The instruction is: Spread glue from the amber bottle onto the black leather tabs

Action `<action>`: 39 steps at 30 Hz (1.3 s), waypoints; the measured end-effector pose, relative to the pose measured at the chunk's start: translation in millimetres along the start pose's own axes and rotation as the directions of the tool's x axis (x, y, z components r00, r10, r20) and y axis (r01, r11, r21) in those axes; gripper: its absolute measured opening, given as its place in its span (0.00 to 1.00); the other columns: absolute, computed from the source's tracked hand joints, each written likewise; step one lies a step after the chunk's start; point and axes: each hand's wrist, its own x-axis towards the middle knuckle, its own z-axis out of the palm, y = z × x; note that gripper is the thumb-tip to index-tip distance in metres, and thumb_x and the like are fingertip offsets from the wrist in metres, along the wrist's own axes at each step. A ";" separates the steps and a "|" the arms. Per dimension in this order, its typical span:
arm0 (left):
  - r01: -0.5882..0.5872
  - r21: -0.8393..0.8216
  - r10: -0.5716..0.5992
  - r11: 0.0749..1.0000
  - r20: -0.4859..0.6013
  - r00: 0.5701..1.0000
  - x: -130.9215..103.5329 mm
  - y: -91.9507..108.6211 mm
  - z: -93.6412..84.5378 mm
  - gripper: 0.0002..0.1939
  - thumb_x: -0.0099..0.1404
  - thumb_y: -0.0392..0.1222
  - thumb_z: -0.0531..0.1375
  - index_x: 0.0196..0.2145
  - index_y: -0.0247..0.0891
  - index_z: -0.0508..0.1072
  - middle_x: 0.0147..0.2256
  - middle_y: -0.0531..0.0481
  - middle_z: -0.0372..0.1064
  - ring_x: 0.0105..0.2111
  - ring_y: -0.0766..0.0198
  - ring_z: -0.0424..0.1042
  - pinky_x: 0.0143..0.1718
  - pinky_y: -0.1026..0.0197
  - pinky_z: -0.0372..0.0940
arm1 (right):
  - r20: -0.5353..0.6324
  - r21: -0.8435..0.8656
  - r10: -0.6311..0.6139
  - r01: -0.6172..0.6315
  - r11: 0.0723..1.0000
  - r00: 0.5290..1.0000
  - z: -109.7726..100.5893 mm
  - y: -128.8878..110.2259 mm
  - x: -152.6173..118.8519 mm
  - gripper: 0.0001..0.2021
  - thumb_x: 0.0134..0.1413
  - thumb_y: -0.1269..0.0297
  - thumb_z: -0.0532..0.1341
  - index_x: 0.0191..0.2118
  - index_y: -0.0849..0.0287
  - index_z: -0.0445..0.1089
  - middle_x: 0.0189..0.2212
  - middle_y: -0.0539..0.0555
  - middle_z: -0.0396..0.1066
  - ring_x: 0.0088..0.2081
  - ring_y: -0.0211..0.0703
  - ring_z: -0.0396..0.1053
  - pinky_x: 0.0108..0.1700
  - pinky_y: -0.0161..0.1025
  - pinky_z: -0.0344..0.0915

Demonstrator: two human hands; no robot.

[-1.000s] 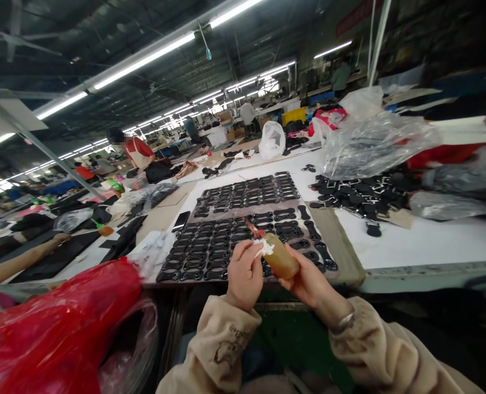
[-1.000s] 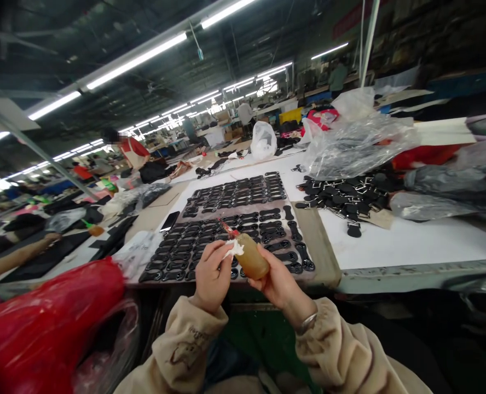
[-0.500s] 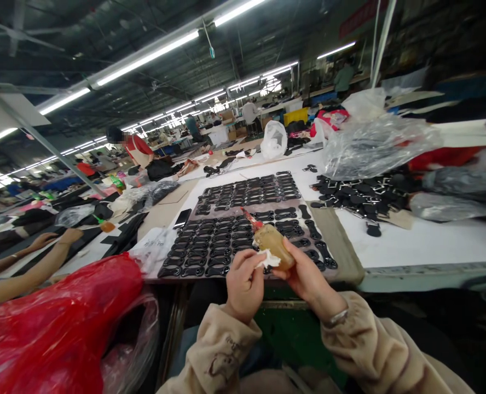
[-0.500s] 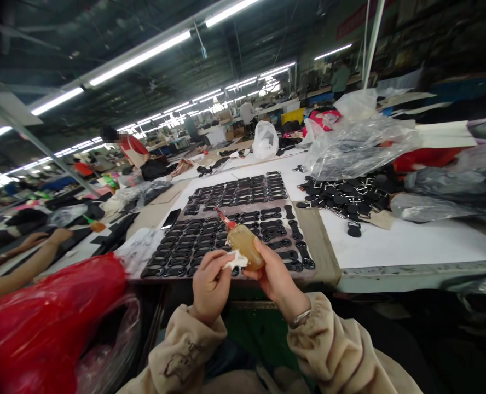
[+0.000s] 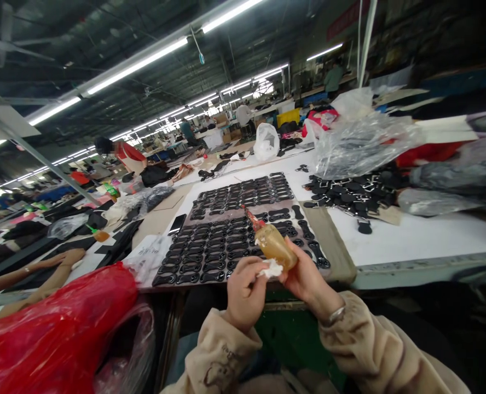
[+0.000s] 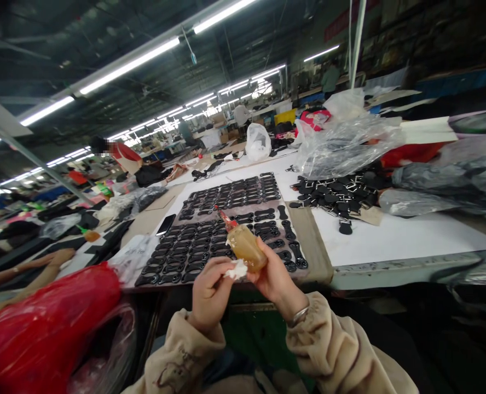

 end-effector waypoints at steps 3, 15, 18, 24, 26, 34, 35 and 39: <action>0.262 -0.126 -0.283 0.957 -0.208 0.936 8.4 -12.2 -11.0 0.08 0.65 0.39 0.60 0.42 0.39 0.73 0.40 0.47 0.72 0.38 0.62 0.73 0.39 0.60 0.71 | -0.033 0.011 0.052 -0.052 0.999 0.998 1.8 -5.5 -2.0 0.18 0.65 0.54 0.53 0.45 0.63 0.73 0.28 0.56 0.76 0.23 0.39 0.73 0.15 0.28 0.65; 0.069 0.242 -0.034 0.968 -0.147 0.989 33.4 -10.6 -1.5 0.04 0.65 0.37 0.59 0.38 0.38 0.73 0.36 0.47 0.72 0.37 0.62 0.71 0.41 0.59 0.68 | -0.041 -0.233 -0.180 0.166 0.958 0.983 -3.1 10.0 -6.4 0.16 0.56 0.53 0.64 0.46 0.56 0.74 0.31 0.51 0.75 0.28 0.38 0.71 0.18 0.28 0.69; 0.005 0.275 0.027 0.961 -0.112 0.993 28.2 -6.2 3.4 0.05 0.65 0.34 0.57 0.37 0.37 0.73 0.35 0.47 0.72 0.36 0.62 0.71 0.40 0.60 0.68 | -0.053 -0.233 -0.193 0.176 0.957 0.980 -2.0 10.2 -6.9 0.17 0.55 0.53 0.65 0.47 0.56 0.74 0.33 0.52 0.75 0.29 0.38 0.71 0.20 0.29 0.70; -0.065 0.167 0.051 0.984 0.088 0.995 13.8 1.8 14.4 0.08 0.66 0.32 0.55 0.40 0.39 0.72 0.38 0.47 0.72 0.39 0.62 0.72 0.42 0.60 0.69 | -0.052 -0.145 -0.163 0.155 0.977 0.985 -2.6 -4.6 -5.8 0.13 0.59 0.56 0.62 0.44 0.59 0.74 0.34 0.53 0.77 0.29 0.39 0.73 0.23 0.30 0.73; -0.010 0.172 0.014 0.985 -0.021 1.000 18.6 1.2 10.3 0.05 0.66 0.34 0.57 0.39 0.39 0.72 0.38 0.48 0.71 0.39 0.62 0.72 0.41 0.60 0.69 | -0.040 -0.080 -0.101 0.098 0.992 0.994 -2.6 -8.6 -6.1 0.14 0.62 0.56 0.59 0.45 0.61 0.73 0.32 0.55 0.77 0.27 0.38 0.73 0.20 0.30 0.71; -0.152 0.305 0.152 0.940 0.024 0.988 31.6 0.9 11.7 0.12 0.65 0.29 0.54 0.44 0.37 0.73 0.42 0.45 0.68 0.43 0.62 0.70 0.46 0.59 0.68 | 0.001 0.061 0.030 -0.030 0.998 1.000 -2.9 -2.3 -4.6 0.16 0.67 0.58 0.53 0.45 0.65 0.72 0.30 0.55 0.77 0.26 0.39 0.74 0.20 0.31 0.73; -0.175 0.300 0.161 0.938 0.071 0.984 28.3 2.0 16.1 0.13 0.65 0.28 0.54 0.44 0.37 0.73 0.43 0.44 0.68 0.43 0.62 0.70 0.47 0.59 0.68 | -0.010 0.064 0.009 -0.009 0.998 1.000 -4.0 -2.0 -3.9 0.16 0.67 0.58 0.53 0.45 0.65 0.72 0.30 0.55 0.77 0.26 0.38 0.74 0.21 0.30 0.73; -0.181 0.237 0.127 0.955 0.226 0.966 15.7 2.6 27.7 0.14 0.65 0.28 0.52 0.43 0.37 0.73 0.43 0.44 0.69 0.43 0.61 0.71 0.48 0.60 0.68 | -0.055 0.010 -0.092 0.093 0.996 0.994 -10.5 -7.5 -1.9 0.14 0.64 0.58 0.57 0.40 0.64 0.73 0.26 0.52 0.76 0.20 0.34 0.70 0.17 0.27 0.67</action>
